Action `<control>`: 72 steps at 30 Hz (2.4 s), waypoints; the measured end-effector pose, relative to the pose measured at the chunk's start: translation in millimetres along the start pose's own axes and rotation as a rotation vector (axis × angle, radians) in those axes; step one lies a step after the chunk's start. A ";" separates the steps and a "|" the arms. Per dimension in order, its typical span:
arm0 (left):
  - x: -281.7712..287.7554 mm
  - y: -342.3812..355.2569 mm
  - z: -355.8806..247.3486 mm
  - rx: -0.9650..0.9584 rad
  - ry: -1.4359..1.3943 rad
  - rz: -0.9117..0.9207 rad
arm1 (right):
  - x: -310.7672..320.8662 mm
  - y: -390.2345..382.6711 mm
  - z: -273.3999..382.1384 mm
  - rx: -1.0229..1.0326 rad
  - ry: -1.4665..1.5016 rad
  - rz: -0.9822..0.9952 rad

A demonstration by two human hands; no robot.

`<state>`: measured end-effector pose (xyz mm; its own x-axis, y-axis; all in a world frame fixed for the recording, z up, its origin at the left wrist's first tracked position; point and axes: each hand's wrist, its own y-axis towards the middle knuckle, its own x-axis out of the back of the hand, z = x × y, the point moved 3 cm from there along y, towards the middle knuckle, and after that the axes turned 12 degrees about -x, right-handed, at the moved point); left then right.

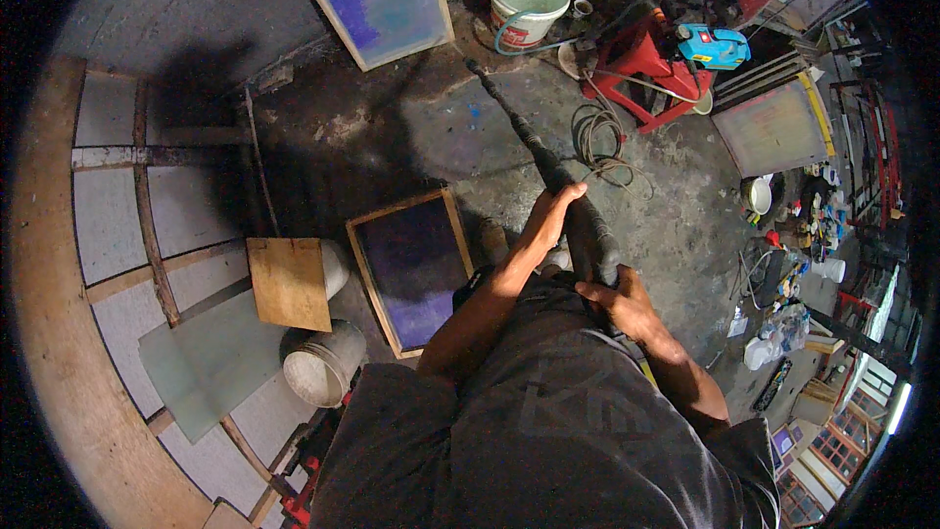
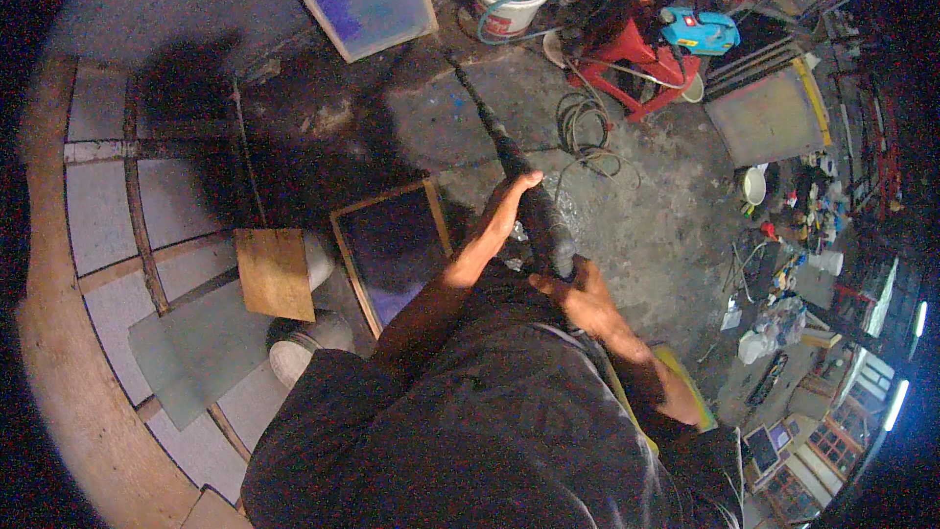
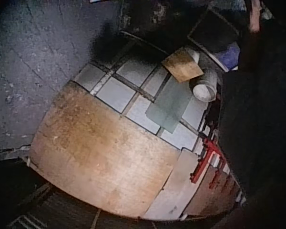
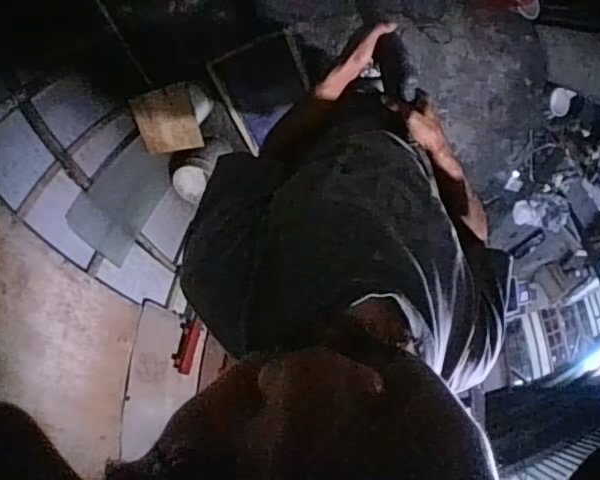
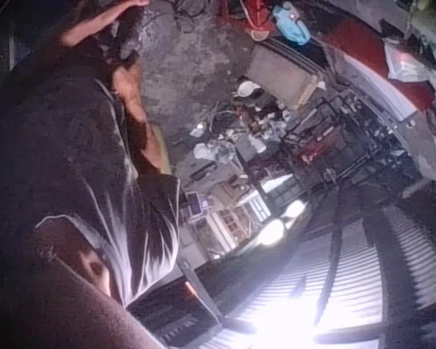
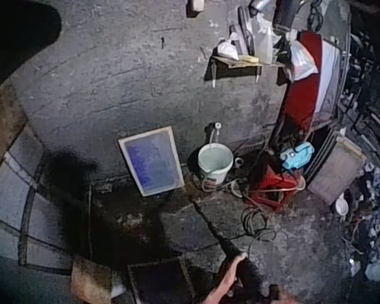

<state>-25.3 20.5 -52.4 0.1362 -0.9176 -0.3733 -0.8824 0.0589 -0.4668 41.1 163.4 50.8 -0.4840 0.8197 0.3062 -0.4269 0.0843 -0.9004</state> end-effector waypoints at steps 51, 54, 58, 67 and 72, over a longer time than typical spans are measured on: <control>32.3 40.6 43.9 0.129 -0.078 -0.083 | -31.8 47.1 15.6 0.069 -0.120 -0.033; 30.3 41.7 39.7 0.122 -0.063 -0.081 | -30.9 54.6 10.3 0.102 -0.121 -0.020; 29.1 41.5 41.8 0.119 -0.080 -0.090 | -29.5 54.3 10.9 0.097 -0.133 -0.015; 29.9 40.4 41.4 0.113 -0.069 -0.089 | -31.6 56.6 6.5 0.087 -0.103 -0.037; 29.5 39.8 37.2 0.110 -0.049 -0.084 | -30.3 48.6 12.9 0.070 -0.097 -0.036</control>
<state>-39.6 10.3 -111.7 0.2317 -0.9011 -0.3666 -0.8126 0.0280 -0.5822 25.2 135.3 1.7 -0.5378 0.7577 0.3696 -0.4958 0.0702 -0.8656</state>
